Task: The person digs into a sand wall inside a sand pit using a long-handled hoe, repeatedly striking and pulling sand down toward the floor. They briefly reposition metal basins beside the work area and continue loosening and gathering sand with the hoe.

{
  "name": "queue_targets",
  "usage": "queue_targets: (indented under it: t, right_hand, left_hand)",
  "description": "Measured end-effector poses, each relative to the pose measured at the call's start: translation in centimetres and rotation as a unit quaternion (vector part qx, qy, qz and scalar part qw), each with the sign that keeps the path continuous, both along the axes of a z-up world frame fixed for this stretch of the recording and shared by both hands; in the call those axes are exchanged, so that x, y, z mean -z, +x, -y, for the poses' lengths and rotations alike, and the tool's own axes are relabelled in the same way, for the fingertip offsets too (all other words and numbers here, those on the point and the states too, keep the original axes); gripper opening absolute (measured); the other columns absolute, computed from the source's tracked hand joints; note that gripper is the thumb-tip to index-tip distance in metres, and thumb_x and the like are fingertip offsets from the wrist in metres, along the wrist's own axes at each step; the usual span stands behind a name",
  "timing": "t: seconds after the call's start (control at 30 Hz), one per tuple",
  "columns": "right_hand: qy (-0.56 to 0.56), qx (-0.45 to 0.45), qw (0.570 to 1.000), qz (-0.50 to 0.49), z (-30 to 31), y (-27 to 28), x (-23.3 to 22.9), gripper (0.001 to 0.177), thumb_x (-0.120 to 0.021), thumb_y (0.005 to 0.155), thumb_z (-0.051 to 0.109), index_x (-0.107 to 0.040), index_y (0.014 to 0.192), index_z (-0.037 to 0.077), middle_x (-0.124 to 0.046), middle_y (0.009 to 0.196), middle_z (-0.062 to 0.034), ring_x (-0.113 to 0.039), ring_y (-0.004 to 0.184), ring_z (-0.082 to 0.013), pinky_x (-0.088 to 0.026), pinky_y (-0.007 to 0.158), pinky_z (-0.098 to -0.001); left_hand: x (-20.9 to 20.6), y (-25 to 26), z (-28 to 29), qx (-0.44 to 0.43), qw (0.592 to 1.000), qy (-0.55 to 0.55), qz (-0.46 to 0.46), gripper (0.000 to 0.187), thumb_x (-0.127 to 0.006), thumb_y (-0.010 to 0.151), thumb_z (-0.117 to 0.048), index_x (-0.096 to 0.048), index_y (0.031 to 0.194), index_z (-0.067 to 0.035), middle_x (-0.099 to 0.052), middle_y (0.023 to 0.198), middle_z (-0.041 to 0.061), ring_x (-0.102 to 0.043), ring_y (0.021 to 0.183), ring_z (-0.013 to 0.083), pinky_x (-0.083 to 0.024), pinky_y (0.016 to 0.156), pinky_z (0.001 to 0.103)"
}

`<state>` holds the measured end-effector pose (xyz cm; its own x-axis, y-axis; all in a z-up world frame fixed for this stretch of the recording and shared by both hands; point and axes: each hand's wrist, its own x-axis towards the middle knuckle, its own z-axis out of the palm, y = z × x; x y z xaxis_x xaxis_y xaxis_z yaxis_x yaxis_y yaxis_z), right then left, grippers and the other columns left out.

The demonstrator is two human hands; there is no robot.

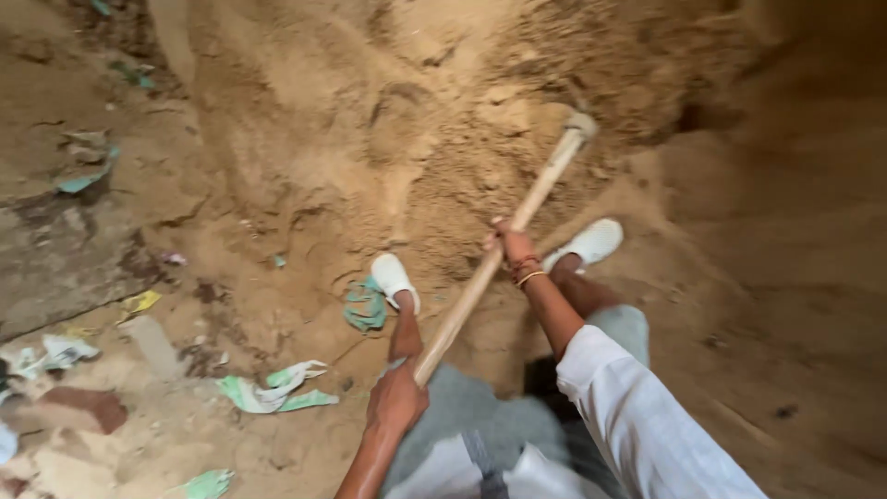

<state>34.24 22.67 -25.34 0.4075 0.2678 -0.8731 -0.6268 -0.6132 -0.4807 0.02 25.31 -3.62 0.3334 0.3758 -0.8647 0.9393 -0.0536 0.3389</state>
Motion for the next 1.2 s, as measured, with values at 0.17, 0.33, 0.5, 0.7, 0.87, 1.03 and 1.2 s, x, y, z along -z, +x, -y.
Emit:
queue_targets:
  t: [0.17,0.33,0.5,0.7,0.87,1.03,1.2]
  right_hand:
    - [0.085,0.228,0.970,-0.012,0.6,-5.2,8.1,0.014,-0.072,0.093,0.016,-0.065,0.097,0.005,-0.056,0.064,-0.0018,-0.056,0.053,-0.0169,-0.053,0.051,-0.0331]
    - [0.113,0.285,0.952,-0.022,0.6,-7.9,5.1,0.018,-0.070,0.093,0.019,-0.059,0.088,0.005,-0.051,0.061,-0.0010,-0.052,0.050,-0.0162,-0.050,0.048,-0.0354]
    - [0.130,0.236,0.950,0.158,2.9,-0.7,-6.2,0.021,-0.068,0.098,0.025,-0.065,0.092,0.005,-0.057,0.064,-0.0028,-0.057,0.060,-0.0163,-0.051,0.058,-0.0324]
    - [0.207,0.225,0.895,0.324,1.3,14.5,-29.7,0.025,-0.067,0.104,0.029,-0.058,0.107,0.005,-0.059,0.074,-0.0035,-0.059,0.059,-0.0136,-0.055,0.056,-0.0306]
    - [0.321,0.188,0.812,0.449,3.4,23.4,-29.2,0.047,-0.078,0.107,0.016,-0.044,0.136,0.003,-0.064,0.090,-0.0105,-0.063,0.072,-0.0168,-0.061,0.066,-0.0343]
    - [0.163,0.166,0.882,0.410,3.8,18.6,-16.4,0.044,-0.078,0.096,0.024,-0.044,0.117,0.005,-0.059,0.083,-0.0037,-0.057,0.053,-0.0109,-0.052,0.045,-0.0269]
    - [0.082,0.100,0.941,0.314,10.2,9.6,-1.6,0.025,-0.073,0.094,0.020,-0.057,0.099,0.001,-0.062,0.075,-0.0051,-0.060,0.055,-0.0136,-0.051,0.048,-0.0296]
  left_hand:
    - [8.0,-9.1,0.0,0.056,0.996,0.029,-0.068,0.038,-0.068,0.087,-0.028,-0.064,0.123,-0.016,-0.073,0.103,0.021,-0.070,0.100,0.0430,-0.055,0.091,0.053]
    - [13.9,-13.1,0.6,0.087,0.991,0.096,0.027,0.048,-0.073,0.082,-0.033,-0.061,0.123,-0.011,-0.073,0.103,0.023,-0.070,0.095,0.0440,-0.055,0.084,0.054]
    - [17.7,-6.8,0.1,0.112,0.986,0.083,0.096,0.051,-0.075,0.080,-0.035,-0.060,0.125,-0.014,-0.073,0.105,0.020,-0.069,0.096,0.0437,-0.056,0.083,0.054]
    - [11.6,16.9,-0.7,0.143,0.929,-0.066,0.336,0.059,-0.071,0.092,-0.046,-0.059,0.139,-0.012,-0.069,0.125,0.022,-0.066,0.113,0.0421,-0.053,0.097,0.048]
    - [4.9,31.3,1.5,0.061,0.915,-0.133,0.377,0.071,-0.077,0.082,-0.054,-0.063,0.135,-0.009,-0.074,0.115,0.019,-0.073,0.104,0.0300,-0.055,0.096,0.043]
    - [5.5,32.9,1.9,0.009,0.909,-0.111,0.402,0.046,-0.073,0.083,-0.028,-0.066,0.122,-0.003,-0.076,0.088,0.020,-0.075,0.077,0.0318,-0.060,0.075,0.043]
    - [9.9,22.1,6.0,-0.034,0.947,-0.088,0.308,0.040,-0.069,0.079,-0.018,-0.064,0.115,-0.002,-0.072,0.085,0.022,-0.073,0.070,0.0372,-0.059,0.065,0.047]
